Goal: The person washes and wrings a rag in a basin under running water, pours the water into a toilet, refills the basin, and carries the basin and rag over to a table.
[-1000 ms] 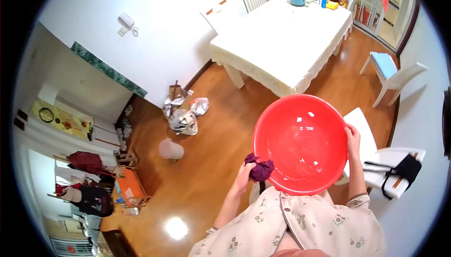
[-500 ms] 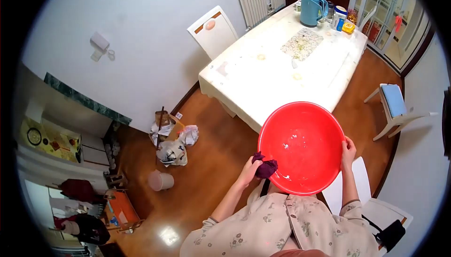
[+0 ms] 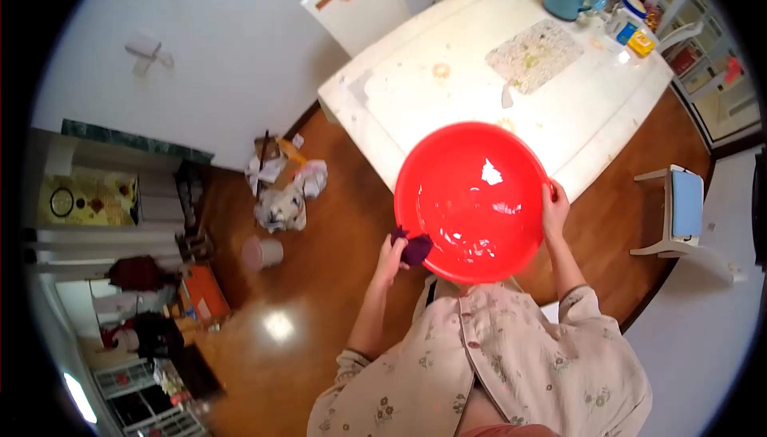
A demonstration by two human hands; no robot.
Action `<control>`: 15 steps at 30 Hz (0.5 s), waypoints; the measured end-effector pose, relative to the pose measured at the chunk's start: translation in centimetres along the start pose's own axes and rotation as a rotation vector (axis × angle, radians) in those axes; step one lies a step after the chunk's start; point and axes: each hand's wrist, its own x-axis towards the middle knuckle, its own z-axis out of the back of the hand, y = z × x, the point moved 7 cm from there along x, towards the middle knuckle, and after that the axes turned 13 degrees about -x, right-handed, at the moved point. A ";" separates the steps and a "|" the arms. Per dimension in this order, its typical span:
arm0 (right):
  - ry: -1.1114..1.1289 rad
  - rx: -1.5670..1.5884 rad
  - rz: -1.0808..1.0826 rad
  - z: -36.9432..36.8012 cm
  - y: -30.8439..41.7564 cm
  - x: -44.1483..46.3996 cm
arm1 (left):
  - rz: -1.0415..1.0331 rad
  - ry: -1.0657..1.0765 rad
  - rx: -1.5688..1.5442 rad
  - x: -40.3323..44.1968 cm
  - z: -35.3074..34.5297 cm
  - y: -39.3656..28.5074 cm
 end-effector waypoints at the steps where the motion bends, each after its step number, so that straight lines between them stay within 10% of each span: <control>1: 0.043 -0.017 -0.011 -0.6 -0.2 0.7 | -0.012 -0.030 -0.014 -0.2 -0.6 -0.3; 8: 0.289 -0.214 0.002 -2.9 -3.4 4.4 | 0.038 -0.159 -0.073 -0.3 -1.6 -1.0; 12: 0.055 -0.574 0.561 0.4 6.6 3.8 | -0.132 -0.224 -0.162 -2.8 -1.8 -3.8; 15: 0.761 -0.137 0.488 -2.7 11.7 -0.6 | -0.171 -0.131 -0.239 -4.7 -5.0 -5.4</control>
